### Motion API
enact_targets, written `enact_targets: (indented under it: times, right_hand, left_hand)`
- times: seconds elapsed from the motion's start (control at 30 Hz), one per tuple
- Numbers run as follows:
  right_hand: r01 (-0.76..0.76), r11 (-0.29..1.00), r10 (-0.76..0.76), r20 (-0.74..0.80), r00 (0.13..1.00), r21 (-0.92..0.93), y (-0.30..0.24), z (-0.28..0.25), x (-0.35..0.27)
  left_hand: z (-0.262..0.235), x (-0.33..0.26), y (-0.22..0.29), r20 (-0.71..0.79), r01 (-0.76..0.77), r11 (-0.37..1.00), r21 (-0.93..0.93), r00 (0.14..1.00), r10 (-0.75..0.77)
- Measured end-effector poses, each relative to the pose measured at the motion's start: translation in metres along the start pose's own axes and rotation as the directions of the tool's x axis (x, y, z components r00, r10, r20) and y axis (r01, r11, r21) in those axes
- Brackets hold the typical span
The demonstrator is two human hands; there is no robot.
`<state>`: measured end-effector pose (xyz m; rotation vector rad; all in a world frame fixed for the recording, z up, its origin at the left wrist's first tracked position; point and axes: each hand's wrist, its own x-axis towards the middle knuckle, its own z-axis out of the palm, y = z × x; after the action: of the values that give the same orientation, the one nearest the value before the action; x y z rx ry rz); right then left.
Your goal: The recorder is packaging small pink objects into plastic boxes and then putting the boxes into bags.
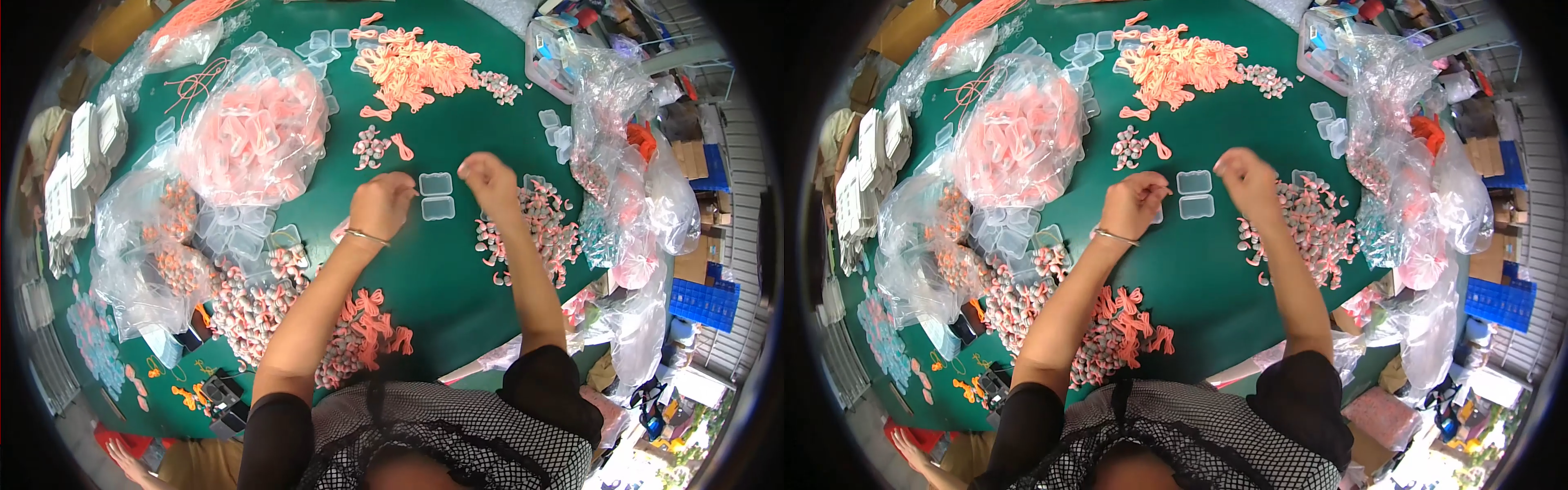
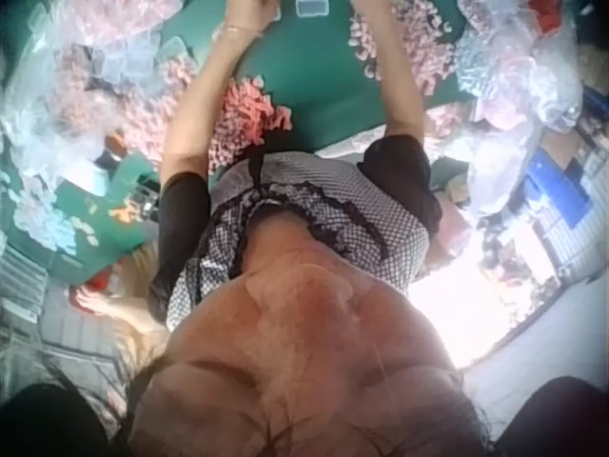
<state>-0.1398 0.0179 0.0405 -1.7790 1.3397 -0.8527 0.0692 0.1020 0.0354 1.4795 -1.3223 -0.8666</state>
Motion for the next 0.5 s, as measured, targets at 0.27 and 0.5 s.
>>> enact_targets:
  times: [0.27,0.5]
  right_hand:
    - [0.269,0.888,-0.317,-0.074,0.946,-0.372,-0.007,0.032,-0.069]
    - [0.297,0.711,-0.428,-0.057,0.902,-0.637,-0.020,0.030,-0.070]
  left_hand:
    - [0.038,-0.018,0.007,0.013,-0.214,0.886,0.411,0.973,0.229]
    - [0.035,-0.023,0.000,0.047,-0.309,0.762,0.569,0.938,0.344]
